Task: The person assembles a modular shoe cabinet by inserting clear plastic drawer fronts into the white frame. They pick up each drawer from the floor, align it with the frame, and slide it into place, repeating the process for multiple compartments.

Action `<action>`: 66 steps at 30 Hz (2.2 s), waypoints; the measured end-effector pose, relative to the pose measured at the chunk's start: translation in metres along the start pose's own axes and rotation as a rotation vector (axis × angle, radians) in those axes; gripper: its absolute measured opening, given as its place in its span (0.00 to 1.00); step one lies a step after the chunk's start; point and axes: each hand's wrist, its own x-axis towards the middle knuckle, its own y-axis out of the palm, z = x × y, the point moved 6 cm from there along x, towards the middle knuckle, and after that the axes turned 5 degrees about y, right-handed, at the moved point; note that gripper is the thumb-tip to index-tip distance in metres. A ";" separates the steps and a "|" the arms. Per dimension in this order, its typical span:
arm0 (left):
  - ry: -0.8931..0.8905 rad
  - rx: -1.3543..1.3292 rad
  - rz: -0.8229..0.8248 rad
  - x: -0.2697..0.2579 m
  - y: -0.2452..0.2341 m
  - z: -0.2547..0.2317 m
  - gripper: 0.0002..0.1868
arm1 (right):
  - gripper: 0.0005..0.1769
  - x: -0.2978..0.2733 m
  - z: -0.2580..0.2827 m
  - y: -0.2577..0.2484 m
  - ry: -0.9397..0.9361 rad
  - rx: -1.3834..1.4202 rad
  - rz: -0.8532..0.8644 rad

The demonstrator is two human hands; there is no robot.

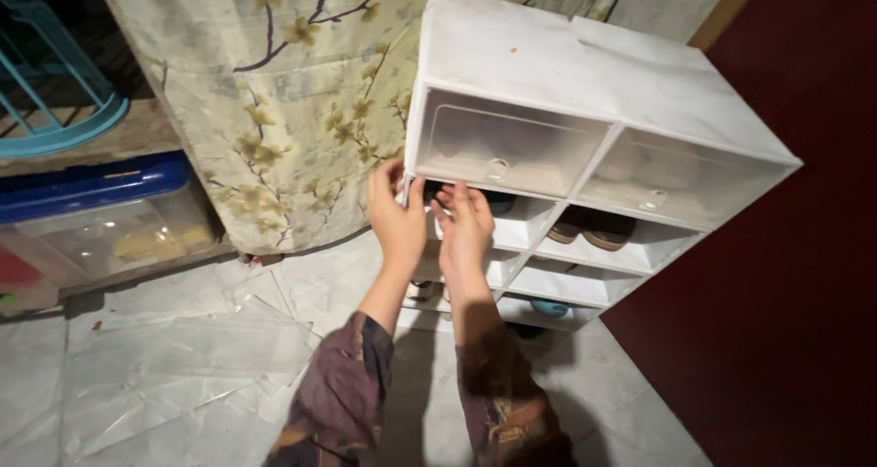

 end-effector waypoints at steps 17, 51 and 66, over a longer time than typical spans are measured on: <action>-0.179 -0.301 0.120 0.020 -0.002 0.022 0.13 | 0.17 -0.007 -0.016 0.047 0.115 0.084 0.139; -0.660 -0.737 -0.053 -0.053 0.100 0.045 0.15 | 0.11 0.012 0.045 -0.021 -0.101 0.155 -0.037; -0.582 -0.658 -0.144 -0.046 0.098 0.033 0.10 | 0.11 0.033 0.033 -0.036 -0.296 0.102 0.019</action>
